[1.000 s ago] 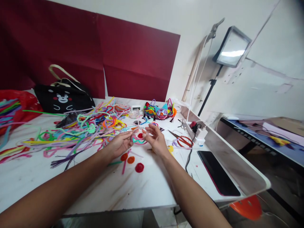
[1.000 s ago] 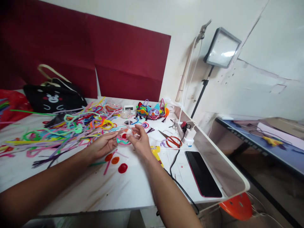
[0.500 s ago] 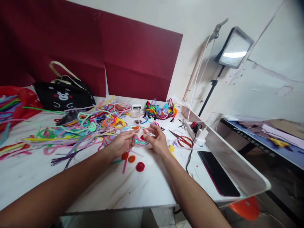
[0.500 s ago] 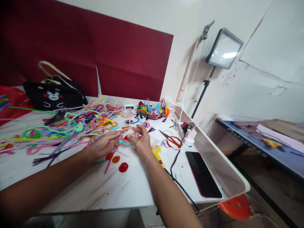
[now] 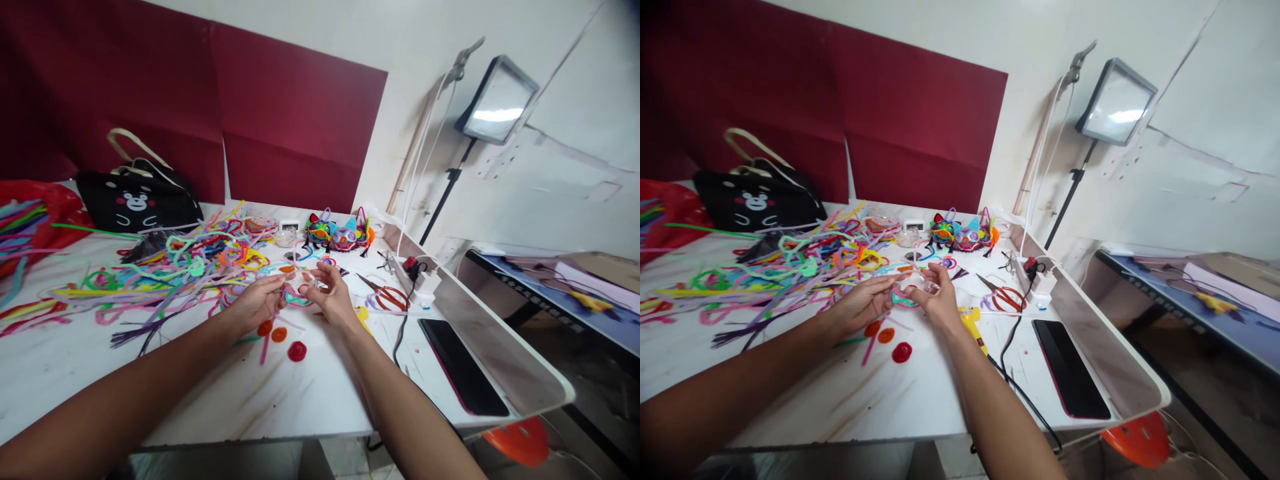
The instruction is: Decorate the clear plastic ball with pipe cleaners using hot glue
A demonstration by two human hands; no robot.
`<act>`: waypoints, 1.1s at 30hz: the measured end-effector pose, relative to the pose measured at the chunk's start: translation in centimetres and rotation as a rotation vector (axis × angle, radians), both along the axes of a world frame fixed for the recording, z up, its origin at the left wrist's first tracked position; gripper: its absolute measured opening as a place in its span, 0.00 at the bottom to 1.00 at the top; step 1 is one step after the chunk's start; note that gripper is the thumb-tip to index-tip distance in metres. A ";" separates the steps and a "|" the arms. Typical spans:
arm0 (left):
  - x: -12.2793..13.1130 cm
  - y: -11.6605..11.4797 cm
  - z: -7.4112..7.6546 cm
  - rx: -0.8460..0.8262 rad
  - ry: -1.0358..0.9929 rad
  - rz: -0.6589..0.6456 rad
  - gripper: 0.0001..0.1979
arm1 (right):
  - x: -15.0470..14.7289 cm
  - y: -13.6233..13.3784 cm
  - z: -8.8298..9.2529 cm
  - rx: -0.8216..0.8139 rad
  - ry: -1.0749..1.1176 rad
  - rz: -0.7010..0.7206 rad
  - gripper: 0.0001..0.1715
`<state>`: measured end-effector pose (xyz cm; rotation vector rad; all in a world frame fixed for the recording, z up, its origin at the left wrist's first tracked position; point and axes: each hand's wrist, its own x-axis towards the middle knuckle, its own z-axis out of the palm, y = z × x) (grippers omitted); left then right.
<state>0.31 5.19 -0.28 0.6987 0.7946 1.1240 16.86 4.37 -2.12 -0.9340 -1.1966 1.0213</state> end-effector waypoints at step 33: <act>0.0 0.1 0.1 -0.069 -0.147 0.092 0.10 | 0.3 -0.6 1.3 -0.364 0.499 0.140 0.18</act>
